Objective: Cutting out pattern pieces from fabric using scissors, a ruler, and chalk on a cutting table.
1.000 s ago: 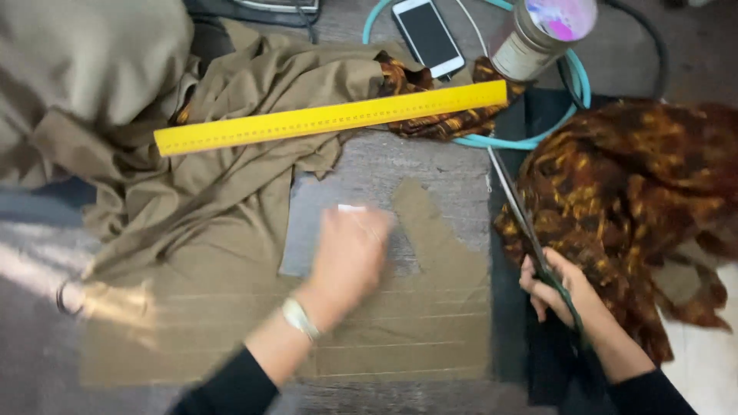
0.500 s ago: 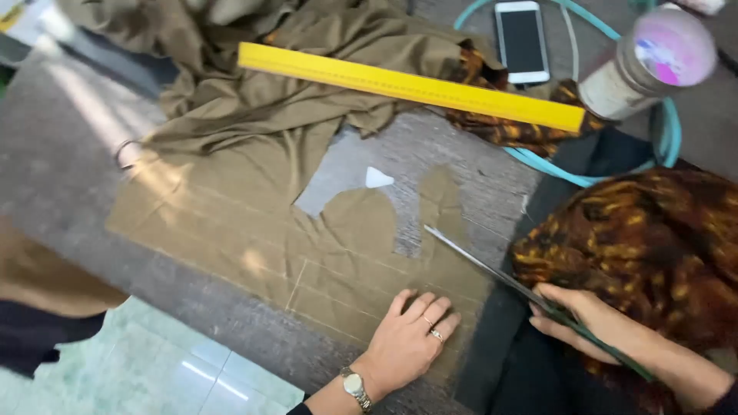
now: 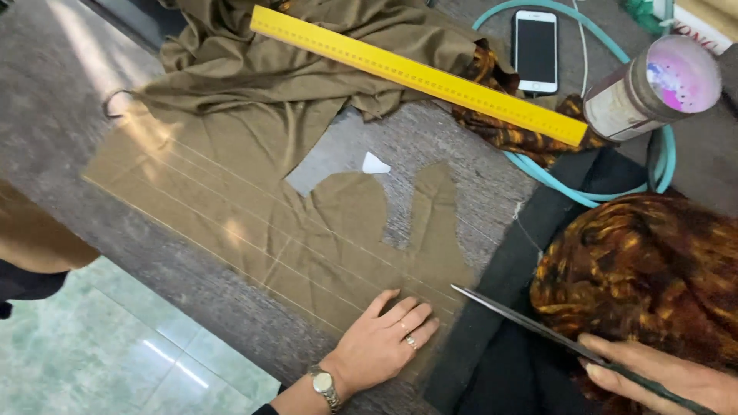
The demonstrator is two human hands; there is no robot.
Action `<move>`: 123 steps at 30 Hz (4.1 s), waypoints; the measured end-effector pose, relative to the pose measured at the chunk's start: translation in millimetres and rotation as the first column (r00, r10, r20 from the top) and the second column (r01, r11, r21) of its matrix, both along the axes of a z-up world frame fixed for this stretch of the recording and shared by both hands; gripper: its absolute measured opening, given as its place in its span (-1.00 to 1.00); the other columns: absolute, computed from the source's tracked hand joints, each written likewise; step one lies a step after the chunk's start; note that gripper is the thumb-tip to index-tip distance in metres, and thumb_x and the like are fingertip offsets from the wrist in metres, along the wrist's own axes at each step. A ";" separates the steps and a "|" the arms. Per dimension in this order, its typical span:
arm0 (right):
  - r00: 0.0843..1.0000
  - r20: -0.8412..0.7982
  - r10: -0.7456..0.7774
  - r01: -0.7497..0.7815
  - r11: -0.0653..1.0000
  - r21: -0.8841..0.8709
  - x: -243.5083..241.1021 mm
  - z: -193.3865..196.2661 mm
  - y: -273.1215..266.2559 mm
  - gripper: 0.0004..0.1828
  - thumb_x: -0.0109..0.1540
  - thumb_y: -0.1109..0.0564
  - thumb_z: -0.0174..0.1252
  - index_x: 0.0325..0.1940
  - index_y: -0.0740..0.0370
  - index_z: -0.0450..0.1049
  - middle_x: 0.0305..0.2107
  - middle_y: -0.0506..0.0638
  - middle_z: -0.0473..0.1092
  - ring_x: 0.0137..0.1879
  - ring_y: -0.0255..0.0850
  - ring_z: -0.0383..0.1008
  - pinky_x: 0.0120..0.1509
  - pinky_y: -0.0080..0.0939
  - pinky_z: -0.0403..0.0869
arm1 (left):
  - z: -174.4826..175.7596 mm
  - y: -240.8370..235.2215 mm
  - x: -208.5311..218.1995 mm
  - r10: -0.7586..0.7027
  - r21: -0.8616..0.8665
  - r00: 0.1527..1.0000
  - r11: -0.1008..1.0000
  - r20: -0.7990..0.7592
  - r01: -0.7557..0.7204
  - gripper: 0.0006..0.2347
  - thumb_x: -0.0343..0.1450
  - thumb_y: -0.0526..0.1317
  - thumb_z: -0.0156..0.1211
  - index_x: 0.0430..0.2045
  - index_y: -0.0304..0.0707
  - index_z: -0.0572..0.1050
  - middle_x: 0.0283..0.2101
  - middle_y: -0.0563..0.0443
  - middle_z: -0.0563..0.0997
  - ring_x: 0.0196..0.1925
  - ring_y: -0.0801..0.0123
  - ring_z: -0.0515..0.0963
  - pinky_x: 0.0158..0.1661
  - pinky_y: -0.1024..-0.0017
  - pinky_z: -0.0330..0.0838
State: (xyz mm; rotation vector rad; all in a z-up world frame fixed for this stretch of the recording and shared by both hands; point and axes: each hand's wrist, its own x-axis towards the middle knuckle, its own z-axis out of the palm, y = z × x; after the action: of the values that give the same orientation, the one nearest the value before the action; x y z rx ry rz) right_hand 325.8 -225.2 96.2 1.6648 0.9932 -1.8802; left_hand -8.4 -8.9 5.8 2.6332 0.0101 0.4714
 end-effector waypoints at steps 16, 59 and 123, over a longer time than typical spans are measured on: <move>0.658 0.397 -0.640 0.750 0.606 -0.265 -15.7 7.0 25.3 -0.41 0.25 -0.18 0.11 0.37 -0.29 0.19 0.31 -0.30 0.25 0.48 -0.21 0.16 0.64 0.05 0.10 | -11.2 -4.5 1.1 -0.049 0.080 0.999 0.996 -0.005 0.049 -0.81 0.50 -0.33 -0.05 -0.06 -0.35 0.45 0.01 -0.17 0.42 0.00 0.08 0.41 0.03 0.11 0.23; 0.904 0.411 -0.115 0.223 0.949 -0.225 -53.8 -20.1 46.7 -0.26 0.23 -0.40 -0.12 0.42 -0.44 -0.21 0.30 -0.40 0.13 0.46 -0.32 0.09 0.65 -0.06 0.10 | -17.2 -5.2 -0.6 -0.019 0.126 0.998 0.992 0.052 0.012 -0.82 0.47 -0.30 -0.02 -0.11 -0.24 0.50 -0.01 -0.09 0.47 0.03 0.15 0.43 0.07 0.19 0.27; 0.931 0.157 -0.330 0.332 0.943 0.015 -38.7 -50.8 2.3 -0.07 0.11 -0.45 -0.21 0.48 -0.22 -0.29 0.44 -0.36 -0.23 0.56 -0.31 -0.26 0.60 -0.07 -0.03 | -14.8 -4.5 3.1 -0.064 0.161 0.998 0.985 -0.026 0.067 -0.74 0.40 -0.25 0.05 -0.05 -0.25 0.44 -0.02 -0.12 0.44 0.03 0.11 0.41 0.04 0.13 0.26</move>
State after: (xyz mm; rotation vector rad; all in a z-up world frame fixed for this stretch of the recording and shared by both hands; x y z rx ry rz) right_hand 287.0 -222.9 45.5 2.0413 0.6676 -1.9124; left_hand -5.4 -13.4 -9.0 2.7876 -0.1123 0.4397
